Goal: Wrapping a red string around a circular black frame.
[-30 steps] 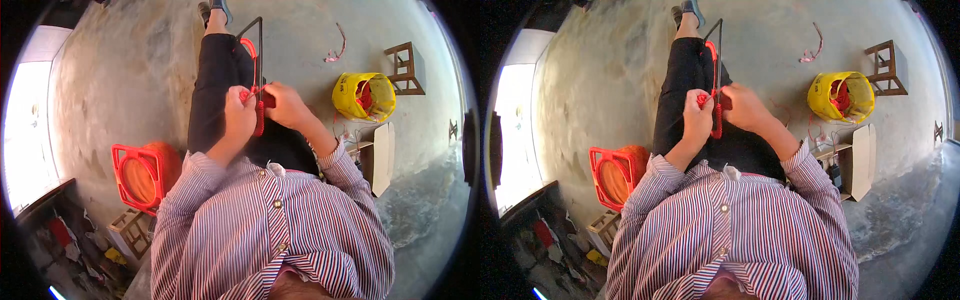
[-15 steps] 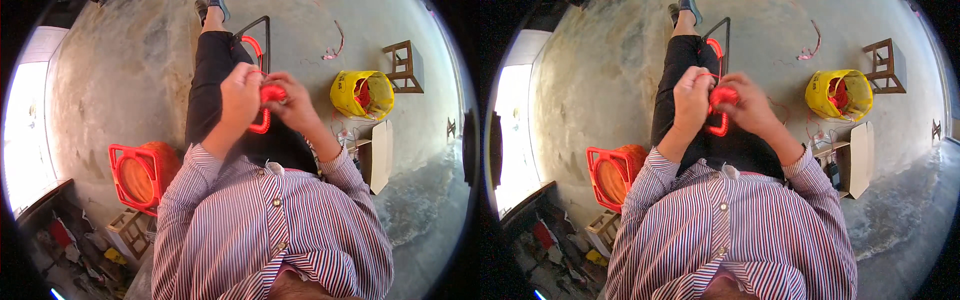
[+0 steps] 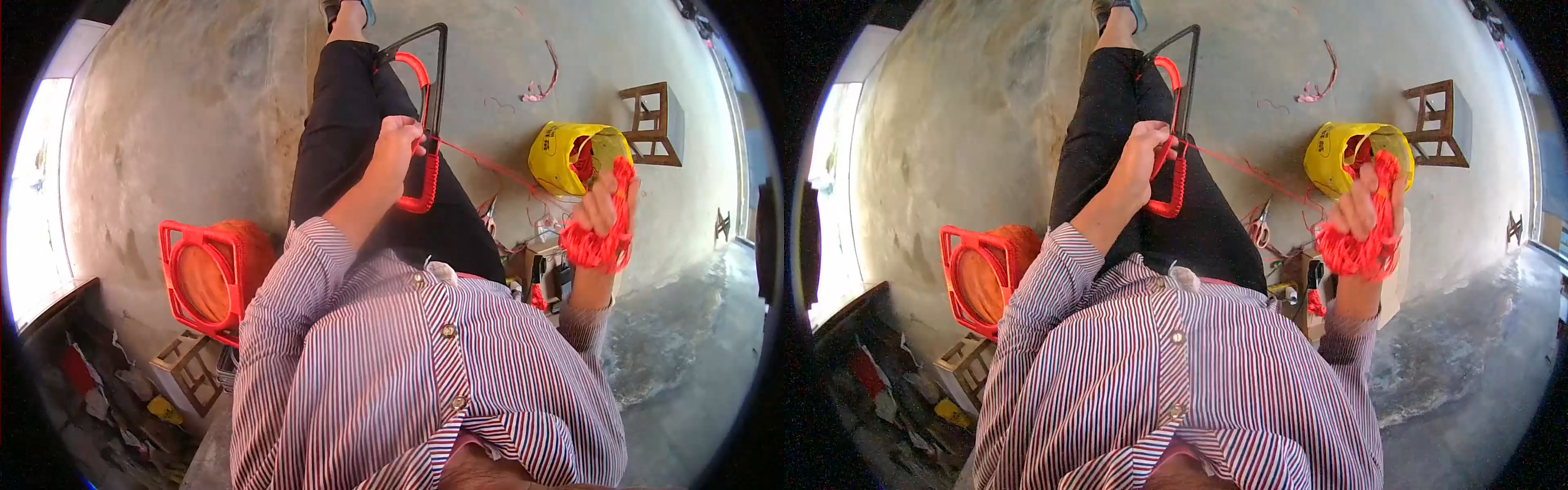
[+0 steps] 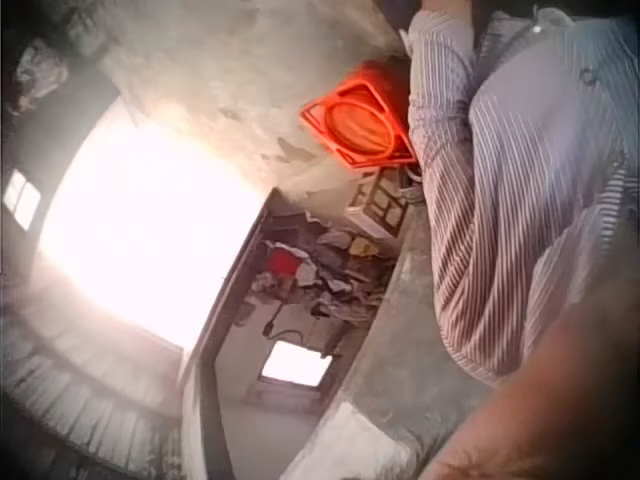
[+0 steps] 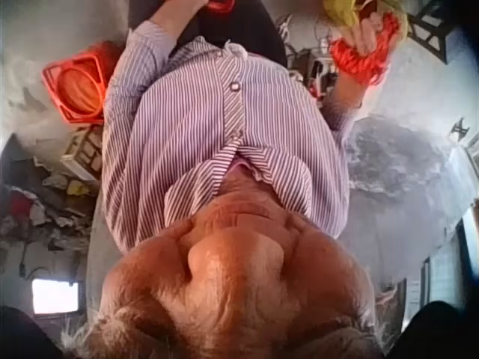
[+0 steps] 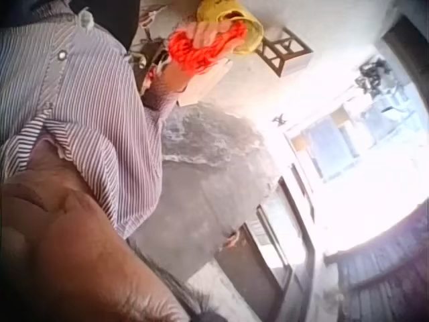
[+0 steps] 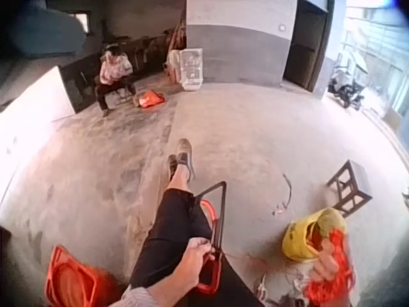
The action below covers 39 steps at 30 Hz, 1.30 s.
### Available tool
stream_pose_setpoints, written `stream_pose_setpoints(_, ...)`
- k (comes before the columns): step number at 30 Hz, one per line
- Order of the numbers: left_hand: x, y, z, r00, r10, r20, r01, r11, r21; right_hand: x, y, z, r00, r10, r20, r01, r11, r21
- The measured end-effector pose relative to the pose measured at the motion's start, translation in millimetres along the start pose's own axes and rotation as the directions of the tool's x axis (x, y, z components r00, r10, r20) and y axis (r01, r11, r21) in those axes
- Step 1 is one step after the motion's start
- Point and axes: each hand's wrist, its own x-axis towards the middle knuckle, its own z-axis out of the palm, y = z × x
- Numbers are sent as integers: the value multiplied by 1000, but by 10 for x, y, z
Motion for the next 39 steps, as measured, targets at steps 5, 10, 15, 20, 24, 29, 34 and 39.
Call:
stream_pose_setpoints(5, 103, -75, -81, 986, -66, 151, 58, 997, 55, -534, 249, 17, 911, -43, -409, -138, 905, -402)
stream_pose_setpoints(10, 58, -57, -103, 977, -86, 194, 96, 994, -44, -621, -5, -740, 907, -234, -349, 118, 939, -324)
stream_pose_setpoints(15, -318, 17, 61, 756, 613, 229, -619, 557, 554, -132, 472, -461, 869, -307, -388, 156, 914, -375)
stream_pose_setpoints(20, -852, 83, 381, 683, 353, 639, -721, 466, 513, 345, 1171, 169, 976, -211, 48, 152, 514, -844)
stream_pose_setpoints(24, -891, 339, 274, 860, 240, 450, -332, 933, 137, 318, 1325, 160, 984, 172, -42, -176, 916, -360)
stream_pose_setpoints(29, -518, 914, -265, 913, 407, 0, -349, 782, -517, 210, 1189, 27, 914, 404, -33, -369, 794, -483)
stream_pose_setpoints(34, -243, 960, -659, 788, 586, -188, -606, 792, -71, 492, 987, -286, 980, 129, -153, -159, 966, -205)
stream_pose_setpoints(39, -415, 623, -691, 629, 373, 682, -675, -173, 718, 835, 1110, -284, 918, 241, -314, -389, 406, -827)
